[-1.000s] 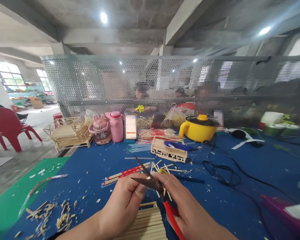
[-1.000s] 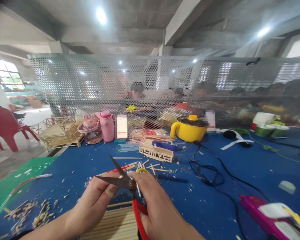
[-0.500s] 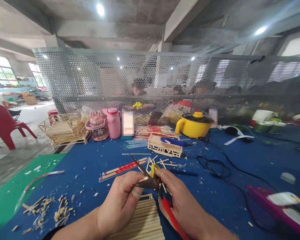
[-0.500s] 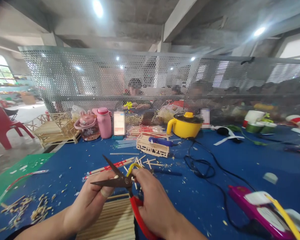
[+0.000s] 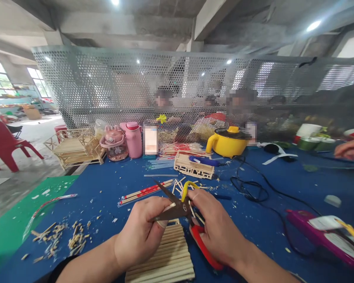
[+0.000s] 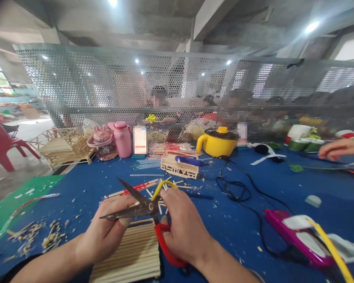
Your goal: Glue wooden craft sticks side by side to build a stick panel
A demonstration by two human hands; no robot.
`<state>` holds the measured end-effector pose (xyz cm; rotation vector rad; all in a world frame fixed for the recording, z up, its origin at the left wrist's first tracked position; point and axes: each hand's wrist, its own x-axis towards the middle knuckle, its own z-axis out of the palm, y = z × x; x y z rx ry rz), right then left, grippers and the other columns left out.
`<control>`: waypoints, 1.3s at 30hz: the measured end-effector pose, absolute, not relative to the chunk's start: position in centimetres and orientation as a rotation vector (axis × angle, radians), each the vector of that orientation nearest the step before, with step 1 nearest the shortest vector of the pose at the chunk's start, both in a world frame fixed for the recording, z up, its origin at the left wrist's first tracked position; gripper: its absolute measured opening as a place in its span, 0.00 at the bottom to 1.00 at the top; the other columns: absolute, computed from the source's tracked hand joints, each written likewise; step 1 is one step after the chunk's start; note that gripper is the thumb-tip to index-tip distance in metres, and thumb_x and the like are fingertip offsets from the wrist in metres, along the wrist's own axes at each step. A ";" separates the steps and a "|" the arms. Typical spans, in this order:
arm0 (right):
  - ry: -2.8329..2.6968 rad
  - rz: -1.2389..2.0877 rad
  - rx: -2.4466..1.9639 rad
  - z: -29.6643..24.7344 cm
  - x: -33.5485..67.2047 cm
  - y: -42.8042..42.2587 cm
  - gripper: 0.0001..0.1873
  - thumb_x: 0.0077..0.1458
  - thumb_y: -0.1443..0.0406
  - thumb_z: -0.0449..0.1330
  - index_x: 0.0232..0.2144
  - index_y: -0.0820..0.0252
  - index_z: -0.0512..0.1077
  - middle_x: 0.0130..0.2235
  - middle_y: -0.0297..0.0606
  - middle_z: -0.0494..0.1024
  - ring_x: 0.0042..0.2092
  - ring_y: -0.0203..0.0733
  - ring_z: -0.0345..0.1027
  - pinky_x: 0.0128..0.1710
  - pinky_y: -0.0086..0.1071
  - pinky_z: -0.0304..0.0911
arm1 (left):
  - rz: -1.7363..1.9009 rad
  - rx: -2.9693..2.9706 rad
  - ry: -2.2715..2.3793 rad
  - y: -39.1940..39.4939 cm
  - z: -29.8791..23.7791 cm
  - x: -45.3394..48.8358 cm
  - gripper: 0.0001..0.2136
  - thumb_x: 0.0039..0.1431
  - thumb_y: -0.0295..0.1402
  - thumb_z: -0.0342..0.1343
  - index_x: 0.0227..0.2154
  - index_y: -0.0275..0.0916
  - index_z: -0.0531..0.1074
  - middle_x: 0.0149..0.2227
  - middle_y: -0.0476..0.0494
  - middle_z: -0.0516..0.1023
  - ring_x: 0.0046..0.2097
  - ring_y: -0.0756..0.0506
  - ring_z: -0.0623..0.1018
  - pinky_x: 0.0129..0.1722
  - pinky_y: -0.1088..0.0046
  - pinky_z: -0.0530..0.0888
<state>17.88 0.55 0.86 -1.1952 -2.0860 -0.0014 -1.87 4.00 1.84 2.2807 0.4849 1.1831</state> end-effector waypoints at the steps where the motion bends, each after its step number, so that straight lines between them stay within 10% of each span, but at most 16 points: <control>1: -2.079 -0.010 -1.203 1.0 17.8 0.5 0.22 0.39 0.75 0.51 0.40 0.60 0.66 0.40 0.47 0.75 0.41 0.48 0.69 0.41 0.41 0.67 | 1.210 2.297 0.487 4.0 1.9 -1.9 0.08 0.60 0.23 0.46 0.33 0.38 0.70 0.30 0.46 0.76 0.32 0.49 0.74 0.34 0.78 0.68; 9: -2.051 0.091 -1.331 0.6 17.4 0.6 0.09 0.46 0.73 0.51 0.22 0.54 0.57 0.19 0.28 0.65 0.20 0.36 0.59 0.20 0.29 0.53 | 1.157 2.230 0.602 4.1 1.4 -1.4 0.10 0.64 0.30 0.46 0.31 0.37 0.71 0.28 0.46 0.74 0.31 0.48 0.73 0.32 0.76 0.68; 23: -2.114 0.285 -1.305 0.5 18.0 1.1 0.24 0.48 0.73 0.53 0.49 0.56 0.61 0.47 0.44 0.71 0.50 0.47 0.65 0.49 0.43 0.64 | 1.150 2.011 0.640 5.0 -0.1 -1.0 0.14 0.67 0.36 0.44 0.30 0.37 0.69 0.25 0.49 0.70 0.28 0.51 0.70 0.31 0.76 0.68; 39: -2.189 0.141 -1.274 0.4 17.8 0.5 0.35 0.43 0.74 0.53 0.56 0.57 0.56 0.53 0.47 0.69 0.57 0.52 0.61 0.54 0.49 0.61 | 1.235 2.067 0.555 4.5 -0.3 -1.2 0.12 0.68 0.36 0.42 0.34 0.39 0.68 0.26 0.49 0.71 0.28 0.51 0.70 0.30 0.77 0.68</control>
